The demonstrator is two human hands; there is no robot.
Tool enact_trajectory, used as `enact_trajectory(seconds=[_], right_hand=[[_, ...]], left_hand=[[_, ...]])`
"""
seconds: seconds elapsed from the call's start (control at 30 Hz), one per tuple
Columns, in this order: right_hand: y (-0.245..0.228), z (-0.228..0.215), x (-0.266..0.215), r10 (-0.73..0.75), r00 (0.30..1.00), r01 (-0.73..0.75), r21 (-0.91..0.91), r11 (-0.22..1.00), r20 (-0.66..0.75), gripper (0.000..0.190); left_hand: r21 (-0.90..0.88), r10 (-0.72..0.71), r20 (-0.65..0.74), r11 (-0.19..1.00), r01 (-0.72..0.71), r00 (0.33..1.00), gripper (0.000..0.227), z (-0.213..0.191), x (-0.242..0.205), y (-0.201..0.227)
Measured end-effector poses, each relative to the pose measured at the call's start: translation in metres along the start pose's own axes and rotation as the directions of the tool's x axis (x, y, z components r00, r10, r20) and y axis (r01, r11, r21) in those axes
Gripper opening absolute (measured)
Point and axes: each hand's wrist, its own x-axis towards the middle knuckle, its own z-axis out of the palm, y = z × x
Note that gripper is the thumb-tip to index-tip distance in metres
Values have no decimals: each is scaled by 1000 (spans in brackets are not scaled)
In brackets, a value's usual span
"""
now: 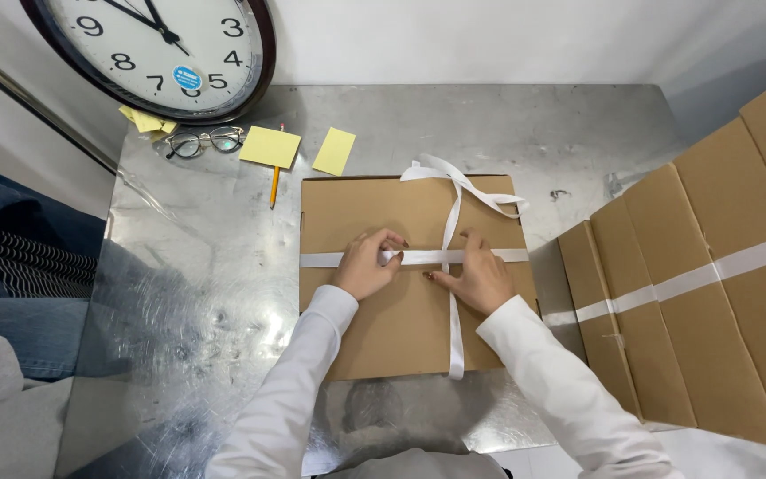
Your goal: The person picks up a cardboard box from a stack, places it on a table, removes a sticky note, and unties the white ribbon wrapped around the box.
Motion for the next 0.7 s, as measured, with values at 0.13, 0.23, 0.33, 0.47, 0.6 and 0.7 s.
enact_trajectory(seconds=[0.13, 0.23, 0.33, 0.47, 0.6, 0.7], right_hand=[[1, -8, -18, -125, 992, 122, 117, 986, 23, 84], [11, -6, -20, -127, 992, 123, 180, 976, 12, 82], [28, -6, -18, -139, 988, 152, 296, 943, -65, 81], [56, -29, -19, -128, 942, 332, 810, 484, -309, 82], [76, -76, -34, -22, 952, 301, 948, -107, -305, 65], [81, -101, -44, 131, 932, 353, 929, -112, -338, 60]], left_hand=[[-20, 15, -10, 1000, -15, 1000, 29, -2, 2, 4], [-47, 9, -29, 999, -11, 1000, 30, -4, 5, 5], [-46, 26, -64, 999, -29, 998, 28, -8, 6, 4], [-48, 33, -81, 998, -37, 996, 26, -16, 3, -1], [-69, 32, -109, 997, -39, 993, 26, -25, -5, -18], [-68, 1, -167, 998, -12, 986, 30, -41, -18, -29]])
